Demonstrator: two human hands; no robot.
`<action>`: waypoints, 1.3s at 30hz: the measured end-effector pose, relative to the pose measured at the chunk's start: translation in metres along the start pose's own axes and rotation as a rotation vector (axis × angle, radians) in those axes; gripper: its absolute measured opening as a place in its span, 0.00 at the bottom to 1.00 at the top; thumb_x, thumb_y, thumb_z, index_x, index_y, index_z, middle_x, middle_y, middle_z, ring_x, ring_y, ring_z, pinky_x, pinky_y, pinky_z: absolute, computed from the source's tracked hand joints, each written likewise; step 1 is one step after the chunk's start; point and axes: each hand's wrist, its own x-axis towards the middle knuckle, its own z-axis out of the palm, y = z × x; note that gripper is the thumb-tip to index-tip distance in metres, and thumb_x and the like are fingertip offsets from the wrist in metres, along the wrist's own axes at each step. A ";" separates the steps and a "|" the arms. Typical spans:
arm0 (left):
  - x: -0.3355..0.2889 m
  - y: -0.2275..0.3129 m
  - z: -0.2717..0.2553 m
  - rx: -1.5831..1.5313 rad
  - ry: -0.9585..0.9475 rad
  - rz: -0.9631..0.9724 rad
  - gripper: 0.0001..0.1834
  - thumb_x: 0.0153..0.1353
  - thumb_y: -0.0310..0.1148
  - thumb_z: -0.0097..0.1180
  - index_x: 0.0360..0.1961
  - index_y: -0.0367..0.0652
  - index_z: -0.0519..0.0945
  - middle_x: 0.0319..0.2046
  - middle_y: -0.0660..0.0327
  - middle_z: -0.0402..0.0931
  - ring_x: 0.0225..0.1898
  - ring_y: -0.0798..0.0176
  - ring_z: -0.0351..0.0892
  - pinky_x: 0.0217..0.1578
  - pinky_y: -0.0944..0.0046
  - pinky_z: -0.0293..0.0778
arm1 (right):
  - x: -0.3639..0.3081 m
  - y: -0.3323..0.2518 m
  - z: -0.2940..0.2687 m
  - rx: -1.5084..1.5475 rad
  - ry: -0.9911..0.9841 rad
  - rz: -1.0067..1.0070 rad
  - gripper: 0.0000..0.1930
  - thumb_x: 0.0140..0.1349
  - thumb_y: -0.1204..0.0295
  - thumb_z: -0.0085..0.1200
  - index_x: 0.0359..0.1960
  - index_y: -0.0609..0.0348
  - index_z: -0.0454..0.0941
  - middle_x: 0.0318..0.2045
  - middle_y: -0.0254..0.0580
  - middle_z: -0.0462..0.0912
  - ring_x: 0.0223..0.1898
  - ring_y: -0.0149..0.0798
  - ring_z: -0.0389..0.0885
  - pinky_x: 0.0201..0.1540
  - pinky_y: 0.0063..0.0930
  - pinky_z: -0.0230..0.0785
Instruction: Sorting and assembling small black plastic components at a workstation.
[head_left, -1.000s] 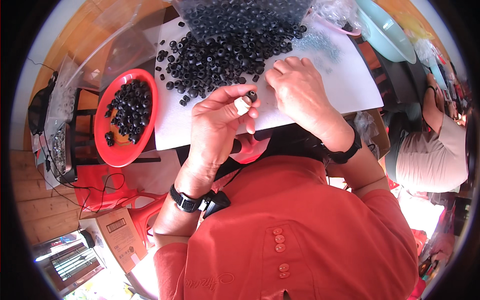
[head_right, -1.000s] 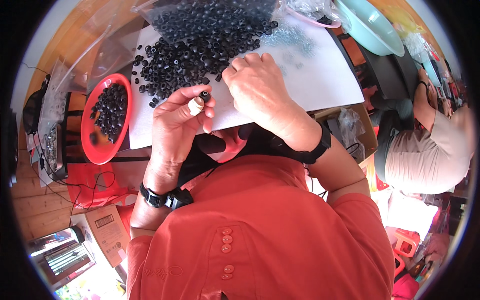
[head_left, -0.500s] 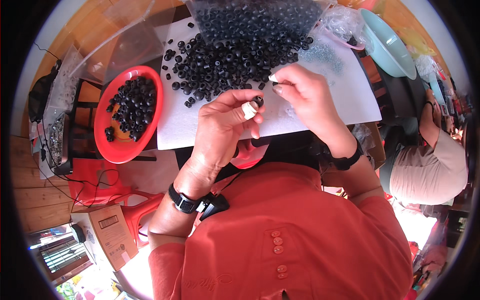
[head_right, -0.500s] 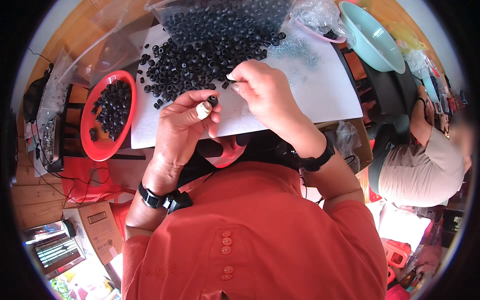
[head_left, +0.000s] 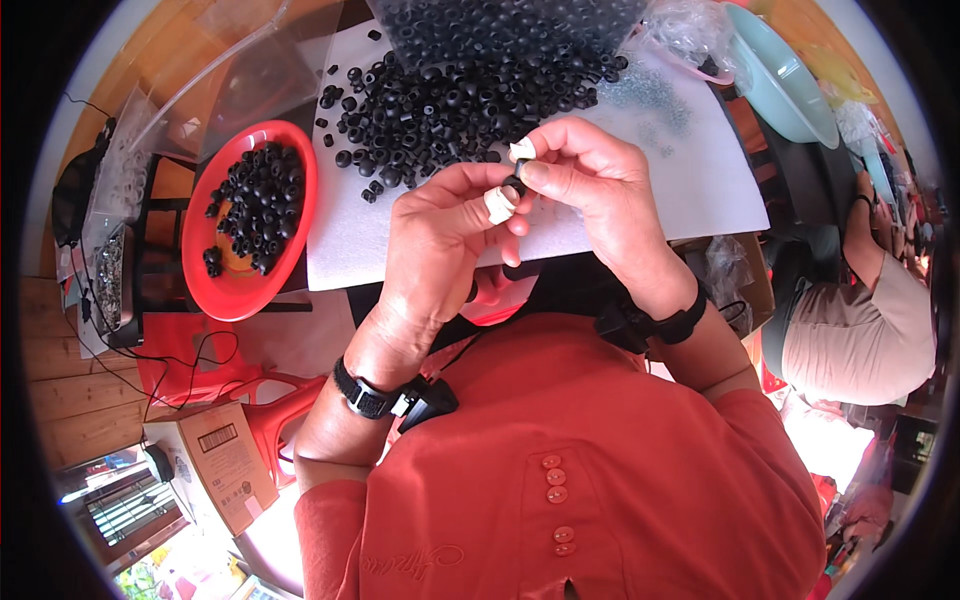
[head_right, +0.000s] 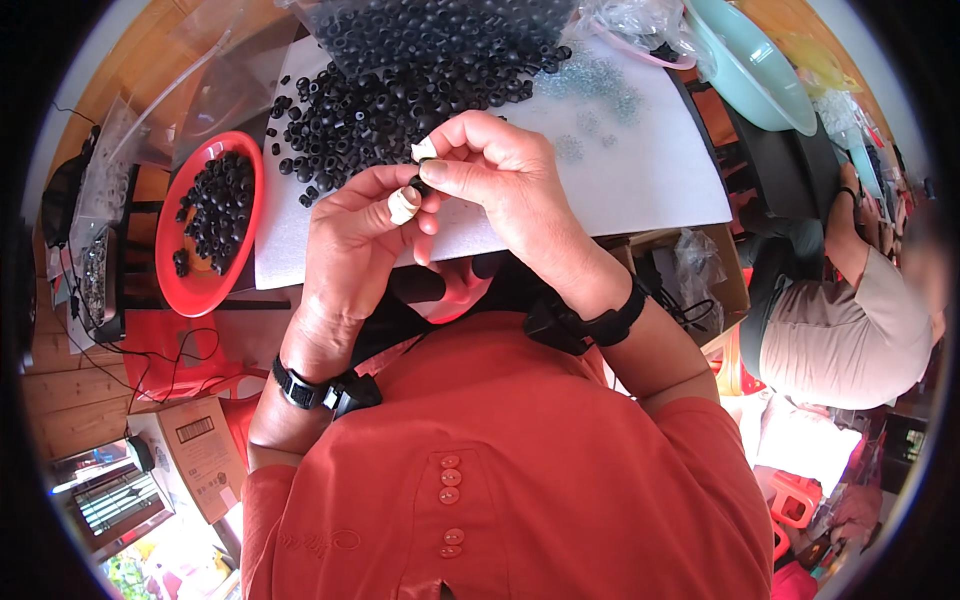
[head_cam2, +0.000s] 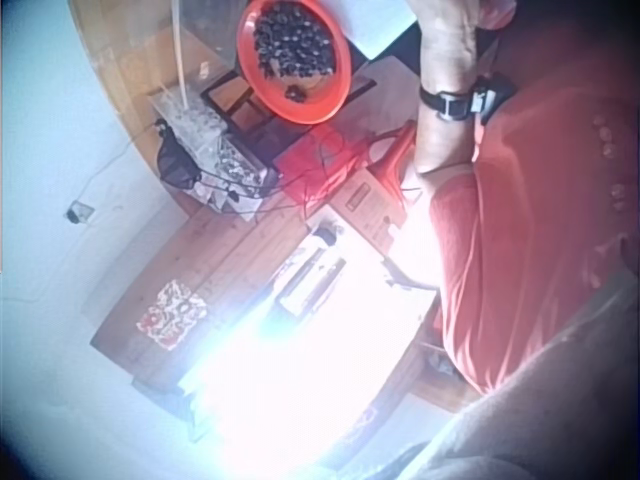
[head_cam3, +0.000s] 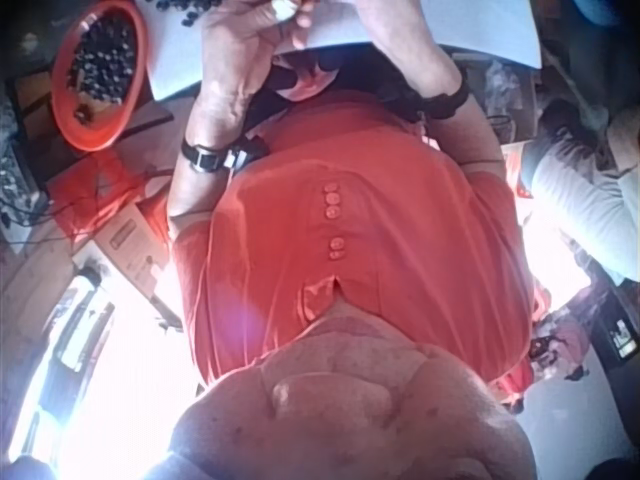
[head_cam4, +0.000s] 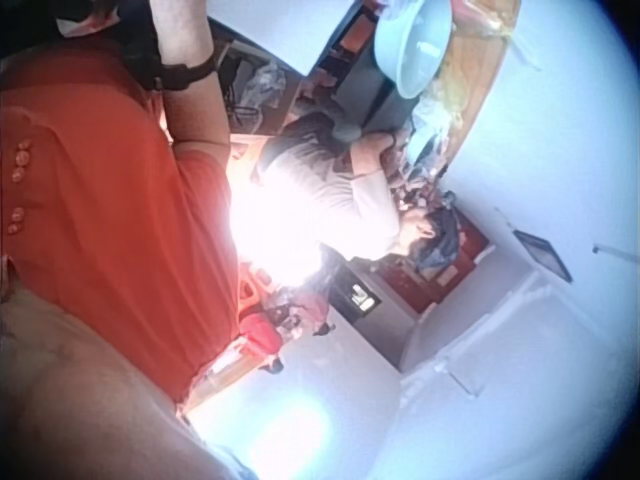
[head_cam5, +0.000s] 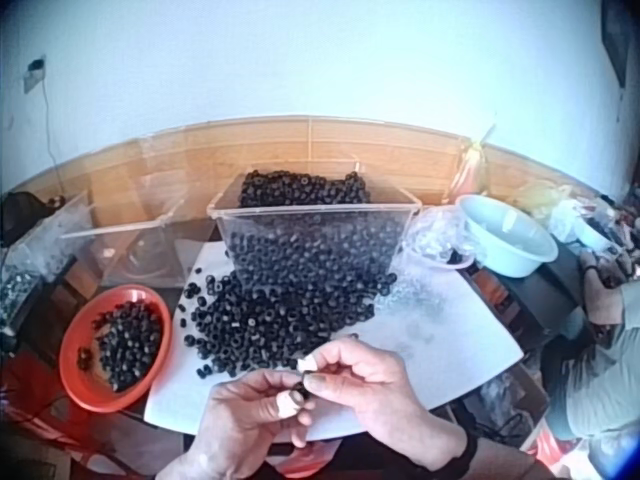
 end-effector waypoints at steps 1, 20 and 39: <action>0.000 0.000 0.002 -0.010 0.015 0.006 0.13 0.66 0.27 0.58 0.49 0.30 0.76 0.33 0.53 0.80 0.24 0.65 0.77 0.25 0.69 0.74 | -0.001 0.000 0.000 -0.013 -0.013 0.008 0.04 0.66 0.79 0.54 0.41 0.66 0.77 0.30 0.41 0.81 0.29 0.32 0.81 0.34 0.27 0.76; -0.008 -0.005 0.006 0.123 0.066 0.089 0.10 0.63 0.23 0.59 0.44 0.29 0.78 0.35 0.54 0.80 0.31 0.63 0.79 0.26 0.67 0.76 | -0.014 0.017 0.008 -0.141 0.083 -0.190 0.04 0.66 0.78 0.56 0.38 0.66 0.74 0.29 0.40 0.81 0.26 0.30 0.81 0.28 0.24 0.73; -0.008 -0.009 0.012 0.162 0.141 0.126 0.10 0.60 0.23 0.63 0.41 0.30 0.79 0.30 0.57 0.80 0.19 0.72 0.71 0.17 0.74 0.68 | -0.010 0.006 -0.003 -0.671 0.056 -0.413 0.05 0.56 0.82 0.53 0.33 0.61 0.73 0.24 0.45 0.77 0.25 0.49 0.78 0.26 0.37 0.69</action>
